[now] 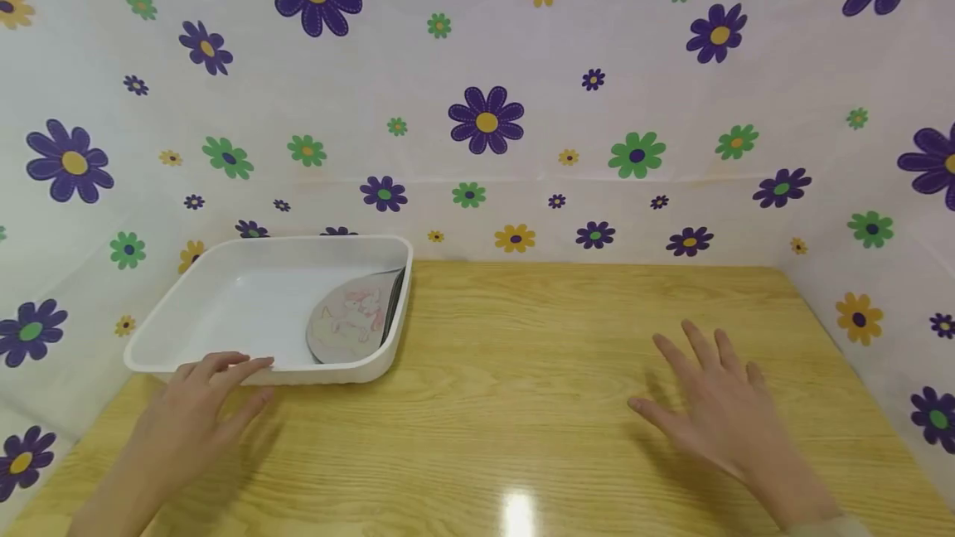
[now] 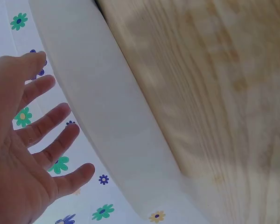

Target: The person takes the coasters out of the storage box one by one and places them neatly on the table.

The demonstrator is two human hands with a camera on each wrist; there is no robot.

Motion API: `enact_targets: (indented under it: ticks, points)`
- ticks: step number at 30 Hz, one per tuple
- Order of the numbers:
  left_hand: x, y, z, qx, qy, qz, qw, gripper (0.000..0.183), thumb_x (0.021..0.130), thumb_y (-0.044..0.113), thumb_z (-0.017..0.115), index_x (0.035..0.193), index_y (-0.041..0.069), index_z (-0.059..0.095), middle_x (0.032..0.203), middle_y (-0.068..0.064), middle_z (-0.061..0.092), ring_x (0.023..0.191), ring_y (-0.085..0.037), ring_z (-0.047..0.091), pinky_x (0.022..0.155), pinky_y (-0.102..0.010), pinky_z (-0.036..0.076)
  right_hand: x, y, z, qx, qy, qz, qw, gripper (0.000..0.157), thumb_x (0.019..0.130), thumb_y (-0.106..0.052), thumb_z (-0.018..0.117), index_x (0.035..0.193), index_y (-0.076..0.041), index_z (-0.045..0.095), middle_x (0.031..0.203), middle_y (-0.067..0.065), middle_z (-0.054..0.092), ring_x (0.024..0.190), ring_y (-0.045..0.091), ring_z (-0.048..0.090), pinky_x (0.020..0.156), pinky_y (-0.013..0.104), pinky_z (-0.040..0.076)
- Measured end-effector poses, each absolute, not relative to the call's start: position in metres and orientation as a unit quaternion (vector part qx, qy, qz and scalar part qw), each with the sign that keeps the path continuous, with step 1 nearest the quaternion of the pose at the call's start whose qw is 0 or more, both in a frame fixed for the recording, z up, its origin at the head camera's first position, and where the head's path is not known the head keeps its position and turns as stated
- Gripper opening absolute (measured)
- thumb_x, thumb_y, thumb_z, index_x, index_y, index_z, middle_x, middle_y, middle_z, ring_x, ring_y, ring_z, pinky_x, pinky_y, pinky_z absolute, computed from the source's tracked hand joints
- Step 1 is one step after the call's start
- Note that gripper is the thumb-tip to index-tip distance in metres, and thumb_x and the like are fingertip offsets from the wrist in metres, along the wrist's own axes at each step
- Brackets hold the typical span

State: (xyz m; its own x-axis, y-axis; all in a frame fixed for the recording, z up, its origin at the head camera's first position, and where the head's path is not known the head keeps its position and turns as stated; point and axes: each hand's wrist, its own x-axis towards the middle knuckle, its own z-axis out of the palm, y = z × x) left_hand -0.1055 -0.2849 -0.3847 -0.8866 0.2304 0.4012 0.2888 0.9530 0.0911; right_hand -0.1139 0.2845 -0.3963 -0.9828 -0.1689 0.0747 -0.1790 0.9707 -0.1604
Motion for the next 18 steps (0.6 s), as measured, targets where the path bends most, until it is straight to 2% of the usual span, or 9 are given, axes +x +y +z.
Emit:
enact_targets:
  ticks: [7, 13, 18]
  points:
    - [-0.115, -0.284, -0.384, -0.141, -0.965, -0.087, 0.201, 0.023, 0.091, 0.024, 0.078, 0.112, 0.014, 0.074, 0.107, -0.014, 0.07, 0.096, -0.045, 0.064, 0.073, -0.062, 0.055, -0.126, 0.264, -0.389, 0.116, -0.988, 0.091, 0.043, 0.085, 0.092, -0.072, 0.057, 0.152, -0.013, 0.047, 0.161, 0.028, 0.034, 0.141, 0.063, 0.033, 0.102, 0.081, 0.034]
    - [-0.12, -0.285, -0.387, -0.145, -0.959, -0.091, 0.227, 0.02, 0.087, 0.019, 0.08, 0.105, 0.014, 0.073, 0.099, -0.012, 0.069, 0.091, -0.047, 0.064, 0.068, -0.06, 0.055, -0.14, 0.244, -0.384, 0.152, -0.982, 0.088, 0.069, 0.081, 0.093, -0.07, 0.057, 0.15, -0.013, 0.051, 0.16, 0.025, 0.038, 0.141, 0.059, 0.038, 0.104, 0.075, 0.039]
    - [-0.122, -0.283, -0.388, -0.134, -0.963, -0.085, 0.219, 0.015, 0.09, 0.02, 0.078, 0.103, 0.015, 0.073, 0.099, -0.011, 0.069, 0.092, -0.047, 0.064, 0.069, -0.061, 0.055, -0.15, 0.228, -0.382, 0.179, -0.976, 0.089, 0.083, 0.077, 0.093, -0.068, 0.058, 0.148, -0.014, 0.054, 0.158, 0.023, 0.043, 0.14, 0.056, 0.043, 0.105, 0.073, 0.041]
